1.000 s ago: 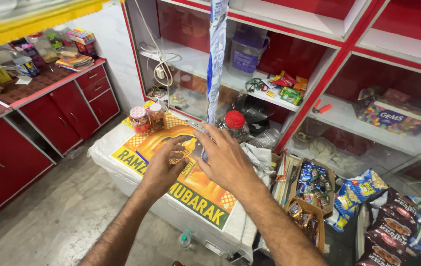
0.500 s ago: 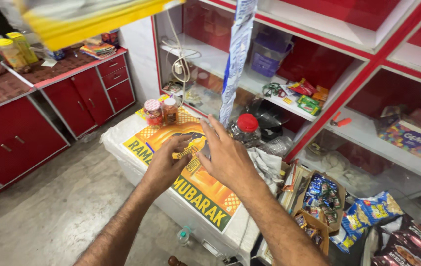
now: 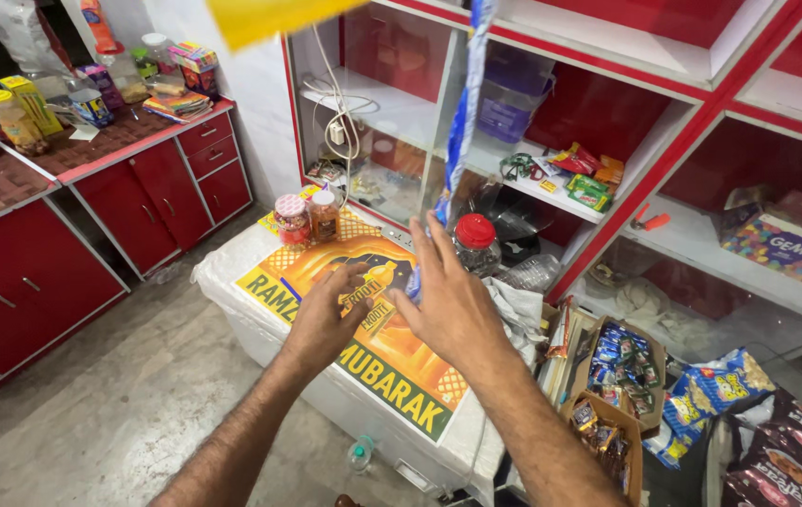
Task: The person organizes snack packets on a display rack and then refills a clear plastic jar with individually wrapped candies. The person hangs a display sheet of red snack packets on a metal rod and then pours orange candies from a larger container into a smaller jar.
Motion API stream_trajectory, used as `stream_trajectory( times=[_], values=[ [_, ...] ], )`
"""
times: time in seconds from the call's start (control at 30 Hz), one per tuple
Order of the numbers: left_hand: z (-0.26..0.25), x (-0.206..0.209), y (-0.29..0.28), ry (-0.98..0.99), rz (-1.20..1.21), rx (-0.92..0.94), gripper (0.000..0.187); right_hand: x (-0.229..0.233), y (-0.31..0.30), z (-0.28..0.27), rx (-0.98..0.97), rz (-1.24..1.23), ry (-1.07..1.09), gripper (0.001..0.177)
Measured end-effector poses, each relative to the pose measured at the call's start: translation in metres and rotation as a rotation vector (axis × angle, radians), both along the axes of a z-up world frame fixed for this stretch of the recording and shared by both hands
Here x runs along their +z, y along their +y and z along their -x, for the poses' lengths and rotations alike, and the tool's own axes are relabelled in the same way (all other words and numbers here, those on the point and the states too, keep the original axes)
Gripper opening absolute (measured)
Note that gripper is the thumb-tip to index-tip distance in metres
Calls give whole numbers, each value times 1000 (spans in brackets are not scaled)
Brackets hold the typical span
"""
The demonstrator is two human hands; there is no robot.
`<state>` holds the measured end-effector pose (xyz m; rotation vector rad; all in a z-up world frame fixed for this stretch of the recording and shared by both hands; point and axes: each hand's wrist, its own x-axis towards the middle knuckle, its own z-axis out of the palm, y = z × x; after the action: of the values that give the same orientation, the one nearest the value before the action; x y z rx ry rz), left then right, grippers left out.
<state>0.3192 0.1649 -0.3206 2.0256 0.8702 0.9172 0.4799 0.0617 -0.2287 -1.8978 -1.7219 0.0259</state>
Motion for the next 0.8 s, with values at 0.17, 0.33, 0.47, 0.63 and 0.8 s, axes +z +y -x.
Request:
stream_trajectory(
  times=[0.17, 0.33, 0.47, 0.63, 0.8],
  values=[
    [-4, -28, 4, -68, -126, 13, 48, -4, 1, 4, -48, 23, 48, 93],
    [-19, -58, 17, -71, -73, 38, 46, -31, 6, -5, 8, -97, 43, 93],
    [-32, -87, 20, -69, -70, 74, 46, -55, 14, -11, 62, -172, -28, 93],
    [-41, -107, 27, -45, -74, 59, 39, -63, 22, -19, 86, -210, -61, 89],
    [-47, -119, 39, 0, -113, 8, 35, -69, 24, -28, 79, -227, -75, 86]
  ],
)
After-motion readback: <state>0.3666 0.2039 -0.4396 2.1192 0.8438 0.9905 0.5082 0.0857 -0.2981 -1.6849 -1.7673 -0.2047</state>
